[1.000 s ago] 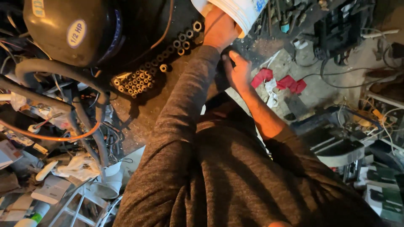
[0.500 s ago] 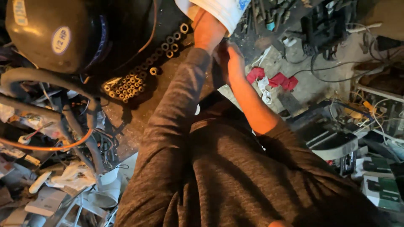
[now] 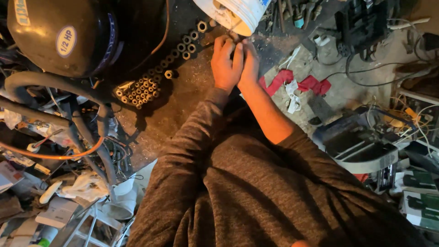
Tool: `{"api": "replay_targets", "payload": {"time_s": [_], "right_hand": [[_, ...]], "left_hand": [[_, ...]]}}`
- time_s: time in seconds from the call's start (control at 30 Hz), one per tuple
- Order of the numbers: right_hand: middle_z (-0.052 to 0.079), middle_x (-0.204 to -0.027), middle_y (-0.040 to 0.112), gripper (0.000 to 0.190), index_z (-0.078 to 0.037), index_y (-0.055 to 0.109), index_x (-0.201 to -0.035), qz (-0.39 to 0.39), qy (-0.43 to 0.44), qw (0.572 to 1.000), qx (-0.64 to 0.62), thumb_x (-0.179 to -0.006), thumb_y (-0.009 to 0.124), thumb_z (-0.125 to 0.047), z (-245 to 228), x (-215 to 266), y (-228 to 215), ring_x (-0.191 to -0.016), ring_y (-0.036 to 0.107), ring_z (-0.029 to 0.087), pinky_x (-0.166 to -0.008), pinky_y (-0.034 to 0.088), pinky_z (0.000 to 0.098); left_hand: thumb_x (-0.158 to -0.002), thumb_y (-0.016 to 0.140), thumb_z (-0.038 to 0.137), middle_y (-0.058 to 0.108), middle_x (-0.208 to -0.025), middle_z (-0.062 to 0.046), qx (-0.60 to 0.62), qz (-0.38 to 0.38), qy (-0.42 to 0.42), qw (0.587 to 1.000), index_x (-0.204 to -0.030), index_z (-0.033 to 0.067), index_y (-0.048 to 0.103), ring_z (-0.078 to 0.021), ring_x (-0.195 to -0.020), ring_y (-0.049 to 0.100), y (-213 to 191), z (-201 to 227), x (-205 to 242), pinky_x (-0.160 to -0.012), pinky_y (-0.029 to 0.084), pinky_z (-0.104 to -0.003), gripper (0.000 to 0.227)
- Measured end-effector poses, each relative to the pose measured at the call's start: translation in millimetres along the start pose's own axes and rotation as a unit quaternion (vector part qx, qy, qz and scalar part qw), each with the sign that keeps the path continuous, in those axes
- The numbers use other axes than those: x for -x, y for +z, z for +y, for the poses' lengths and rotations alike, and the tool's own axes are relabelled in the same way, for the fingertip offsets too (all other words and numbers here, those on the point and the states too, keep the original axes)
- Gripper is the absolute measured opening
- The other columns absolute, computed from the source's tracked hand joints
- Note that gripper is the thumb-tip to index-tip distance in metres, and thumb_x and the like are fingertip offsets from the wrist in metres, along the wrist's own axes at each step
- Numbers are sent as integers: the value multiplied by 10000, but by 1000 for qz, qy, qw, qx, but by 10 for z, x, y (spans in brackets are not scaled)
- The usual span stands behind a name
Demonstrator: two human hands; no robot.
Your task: Sorting and organizing small metal appliance parts and sockets on a workbench.
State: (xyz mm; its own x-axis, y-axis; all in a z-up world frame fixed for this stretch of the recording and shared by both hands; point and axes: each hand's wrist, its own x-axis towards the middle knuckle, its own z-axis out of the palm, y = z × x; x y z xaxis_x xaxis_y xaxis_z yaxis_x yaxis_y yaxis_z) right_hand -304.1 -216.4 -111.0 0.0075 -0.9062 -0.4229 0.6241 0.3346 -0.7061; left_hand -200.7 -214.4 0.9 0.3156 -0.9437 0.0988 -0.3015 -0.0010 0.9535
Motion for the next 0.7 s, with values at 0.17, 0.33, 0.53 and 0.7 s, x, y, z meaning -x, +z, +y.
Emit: {"api": "replay_targets", "payload": {"time_s": [0.17, 0.33, 0.53, 0.7], "right_hand": [[169, -1344, 679, 420, 76, 655, -1350, 13, -106, 982, 156, -1148, 515, -265, 13, 299, 270, -1208, 619, 226, -1078, 486, 371], [167, -1479, 609, 520, 66, 546, -1446, -45, -256, 878, 401, -1172, 316, -311, -182, 602, 560, -1445, 508, 279, -1252, 368, 396], [173, -1599, 498, 595, 71, 450, -1532, -35, -302, 857, 417, -1183, 242, -363, -95, 614, 510, -1541, 393, 307, -1313, 277, 397], [147, -1610, 500, 680, 45, 425, -1571, 6, -335, 858, 389, -1184, 179, -458, -14, 468, 539, -1536, 381, 274, -1315, 248, 370]], "left_hand": [[-1011, 637, 158, 581, -1251, -233, -49, 3, 49, 998, -1077, -4, 607, -427, -1127, 607, -198, -291, 172, -994, 516, -471, 178], [-1009, 641, 69, 456, -1507, -293, -82, -27, 105, 991, -1091, -2, 564, -474, -1335, 525, -422, -372, 393, -1142, 457, -501, 134], [-1014, 629, -8, 396, -1590, -293, -90, -63, 88, 990, -1337, 3, 502, -489, -1462, 465, -626, -386, 680, -1247, 418, -492, 348], [-915, 735, 45, 360, -1575, -311, -124, -113, 128, 977, -1376, -34, 482, -512, -1453, 403, -808, -304, 860, -1238, 348, -542, 532]]}}
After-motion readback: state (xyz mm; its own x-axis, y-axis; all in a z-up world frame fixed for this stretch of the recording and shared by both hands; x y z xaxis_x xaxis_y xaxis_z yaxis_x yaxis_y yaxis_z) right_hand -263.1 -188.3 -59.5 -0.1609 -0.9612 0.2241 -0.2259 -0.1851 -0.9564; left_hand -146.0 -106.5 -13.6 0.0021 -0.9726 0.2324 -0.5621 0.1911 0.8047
